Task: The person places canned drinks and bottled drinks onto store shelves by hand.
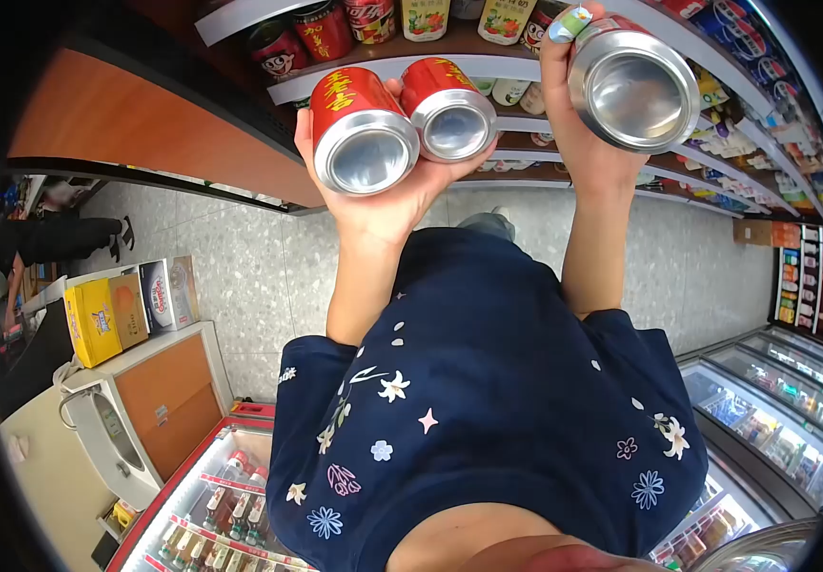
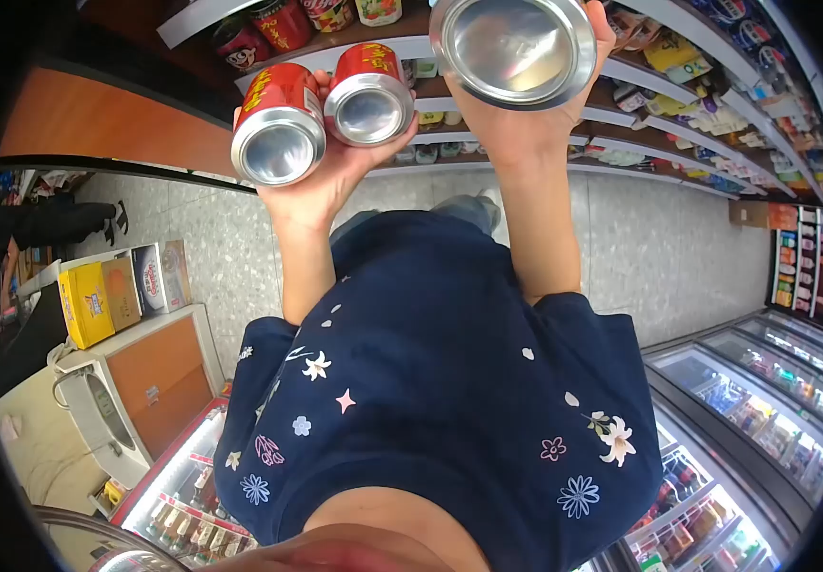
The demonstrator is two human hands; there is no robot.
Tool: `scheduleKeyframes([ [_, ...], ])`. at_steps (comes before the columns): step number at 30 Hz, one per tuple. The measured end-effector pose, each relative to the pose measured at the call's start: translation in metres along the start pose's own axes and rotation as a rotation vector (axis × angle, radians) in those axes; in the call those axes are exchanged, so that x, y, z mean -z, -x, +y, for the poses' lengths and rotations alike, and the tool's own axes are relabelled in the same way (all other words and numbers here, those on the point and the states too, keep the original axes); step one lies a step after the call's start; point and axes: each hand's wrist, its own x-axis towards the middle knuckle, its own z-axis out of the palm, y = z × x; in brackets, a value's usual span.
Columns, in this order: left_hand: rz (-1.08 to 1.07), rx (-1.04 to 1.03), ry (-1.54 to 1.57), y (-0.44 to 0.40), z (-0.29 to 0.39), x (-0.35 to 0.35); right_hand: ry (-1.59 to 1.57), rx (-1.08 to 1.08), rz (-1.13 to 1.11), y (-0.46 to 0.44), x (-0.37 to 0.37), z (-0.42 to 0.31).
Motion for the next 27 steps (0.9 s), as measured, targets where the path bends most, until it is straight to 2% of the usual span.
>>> scheduleKeyframes([
  [5, 0.051, -0.027, -0.026, 0.002, -0.003, -0.003, 0.226, 0.132, 0.030, 0.003, -0.002, 0.002],
  [8, 0.031, -0.017, -0.033, 0.002, -0.004, -0.003, 0.195, 0.083, -0.026, 0.001, 0.004, -0.002],
  [11, 0.011, -0.006, -0.029, 0.004, -0.003, -0.001, 0.323, 0.147, -0.139, 0.005, 0.010, -0.002],
  [20, 0.093, 0.015, 0.014, 0.005, -0.003, -0.005, -0.158, -0.035, -0.198, 0.007, 0.015, -0.007],
  [23, 0.056, 0.026, 0.042, 0.002, 0.001, 0.001, -2.135, -0.748, -0.143, 0.016, -0.005, -0.009],
  [26, -0.001, 0.103, 0.152, 0.003, 0.005, 0.006, -2.606, -0.738, -0.244, 0.020, -0.013, 0.006],
  [27, 0.025, 0.067, 0.087, 0.004, 0.003, 0.004, -2.765, -0.718, -0.282, 0.019, -0.015, 0.013],
])
